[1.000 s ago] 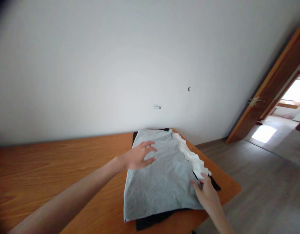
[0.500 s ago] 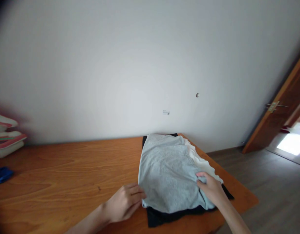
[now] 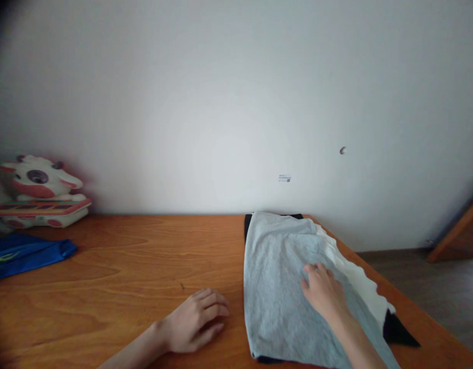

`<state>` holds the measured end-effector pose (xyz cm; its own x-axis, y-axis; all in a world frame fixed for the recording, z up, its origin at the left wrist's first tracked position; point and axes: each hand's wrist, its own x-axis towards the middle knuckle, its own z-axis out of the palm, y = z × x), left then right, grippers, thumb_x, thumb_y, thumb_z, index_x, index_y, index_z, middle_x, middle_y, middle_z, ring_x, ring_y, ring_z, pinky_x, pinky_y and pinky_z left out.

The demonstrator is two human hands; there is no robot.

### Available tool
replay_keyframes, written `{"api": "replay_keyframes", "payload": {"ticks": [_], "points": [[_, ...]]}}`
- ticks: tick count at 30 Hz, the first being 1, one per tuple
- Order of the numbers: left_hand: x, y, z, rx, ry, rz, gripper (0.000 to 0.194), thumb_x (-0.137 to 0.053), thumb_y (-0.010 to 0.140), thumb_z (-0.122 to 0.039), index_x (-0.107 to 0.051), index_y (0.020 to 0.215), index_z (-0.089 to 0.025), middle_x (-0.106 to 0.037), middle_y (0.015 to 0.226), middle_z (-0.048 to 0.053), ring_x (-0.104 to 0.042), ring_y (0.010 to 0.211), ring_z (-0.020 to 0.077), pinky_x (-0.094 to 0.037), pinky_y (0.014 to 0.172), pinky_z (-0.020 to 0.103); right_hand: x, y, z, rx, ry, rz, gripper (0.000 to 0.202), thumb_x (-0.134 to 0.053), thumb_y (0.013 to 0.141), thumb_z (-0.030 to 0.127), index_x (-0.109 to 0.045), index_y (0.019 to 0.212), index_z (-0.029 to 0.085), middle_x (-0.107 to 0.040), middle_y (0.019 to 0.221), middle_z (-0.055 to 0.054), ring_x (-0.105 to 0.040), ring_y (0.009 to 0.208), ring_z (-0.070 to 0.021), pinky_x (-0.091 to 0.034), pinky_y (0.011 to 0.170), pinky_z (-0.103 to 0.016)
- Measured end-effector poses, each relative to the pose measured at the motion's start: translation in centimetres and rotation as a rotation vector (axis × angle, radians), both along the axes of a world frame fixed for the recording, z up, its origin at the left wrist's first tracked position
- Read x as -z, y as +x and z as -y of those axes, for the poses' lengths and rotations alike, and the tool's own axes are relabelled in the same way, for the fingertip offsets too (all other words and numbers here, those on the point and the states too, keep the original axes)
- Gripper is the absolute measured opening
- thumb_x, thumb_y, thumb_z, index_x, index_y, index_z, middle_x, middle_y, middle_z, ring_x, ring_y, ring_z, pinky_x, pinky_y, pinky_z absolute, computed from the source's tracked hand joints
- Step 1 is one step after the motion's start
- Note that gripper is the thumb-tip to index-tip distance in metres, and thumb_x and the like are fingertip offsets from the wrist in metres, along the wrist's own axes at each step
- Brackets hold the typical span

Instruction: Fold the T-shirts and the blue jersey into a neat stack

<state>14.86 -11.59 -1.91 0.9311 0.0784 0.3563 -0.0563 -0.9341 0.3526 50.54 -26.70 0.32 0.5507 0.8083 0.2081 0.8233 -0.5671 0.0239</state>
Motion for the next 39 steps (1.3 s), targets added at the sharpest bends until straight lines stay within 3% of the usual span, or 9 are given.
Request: {"api": "replay_keyframes", "payload": {"ticks": [6,11,15,21,27,33,39], "points": [[0.9,-6.4,-5.7,-0.544,0.069,-0.054,0.032,-0.049,0.096,-0.029,-0.063,0.126,-0.025,-0.064,0.137,0.011,-0.061,0.123,0.0282,-0.049,0.107,0.046,1.0,-11.5,-9.7,-0.463,0.252,-0.225,0.030,-0.050,0.092,0.025,-0.066,0.116,0.016,-0.066,0.123,-0.015,-0.063,0.117,-0.0288,-0.050,0.100,-0.041],[2.4,-10.6,-8.8,-0.878,0.069,-0.140,0.049,-0.046,0.099,-0.043,-0.056,0.141,-0.020,-0.049,0.155,0.014,-0.045,0.143,0.0318,-0.036,0.119,0.051,2.7,-20.8,-15.5,-0.579,0.314,-0.336,0.048,-0.048,0.097,0.043,-0.058,0.134,0.013,-0.057,0.144,-0.021,-0.051,0.136,-0.0363,-0.044,0.110,-0.050],[2.8,-11.4,-8.6,-0.936,0.037,-0.187,0.055,-0.045,0.099,-0.047,-0.054,0.145,-0.017,-0.044,0.158,0.016,-0.040,0.147,0.0331,-0.031,0.122,0.053,5.2,-24.8,-17.7,-0.557,0.289,-0.368,0.054,-0.044,0.098,0.047,-0.055,0.139,0.013,-0.047,0.153,-0.023,-0.041,0.144,-0.0408,-0.035,0.113,-0.062],[2.7,-11.1,-8.0,-0.941,-0.048,-0.043,0.040,-0.052,0.097,-0.039,-0.064,0.131,-0.023,-0.057,0.147,0.013,-0.052,0.137,0.0294,-0.038,0.118,0.051,9.3,-24.5,-18.3,-0.636,0.311,-0.282,0.051,-0.042,0.097,0.040,-0.061,0.132,0.009,-0.056,0.144,-0.024,-0.051,0.137,-0.0389,-0.035,0.114,-0.061],[2.6,-11.9,-8.8,-0.987,-0.152,0.185,0.033,-0.054,0.094,-0.033,-0.066,0.123,-0.023,-0.065,0.131,0.013,-0.062,0.121,0.0261,-0.049,0.109,0.044,11.0,-23.1,-18.4,-0.752,0.489,-0.329,0.047,-0.042,0.098,0.048,-0.060,0.126,0.014,-0.065,0.134,-0.021,-0.061,0.125,-0.0363,-0.046,0.107,-0.059],[3.0,-14.8,-10.5,-1.388,-0.103,0.008,0.038,-0.053,0.094,-0.037,-0.065,0.126,-0.020,-0.059,0.139,0.014,-0.054,0.130,0.0302,-0.045,0.110,0.045,11.6,-22.4,-18.9,-0.796,0.580,-0.494,0.054,-0.042,0.095,0.062,-0.061,0.120,0.018,-0.068,0.127,-0.020,-0.066,0.119,-0.0346,-0.053,0.102,-0.055],[3.0,-19.5,-13.7,-1.620,-0.066,-0.177,0.058,-0.049,0.095,-0.050,-0.051,0.145,-0.021,-0.036,0.162,0.016,-0.028,0.150,0.0380,-0.027,0.119,0.055,11.6,-22.0,-19.0,-0.764,0.578,-0.553,0.058,-0.042,0.090,0.070,-0.064,0.111,0.020,-0.071,0.120,-0.018,-0.068,0.113,-0.0357,-0.055,0.099,-0.055]]}}
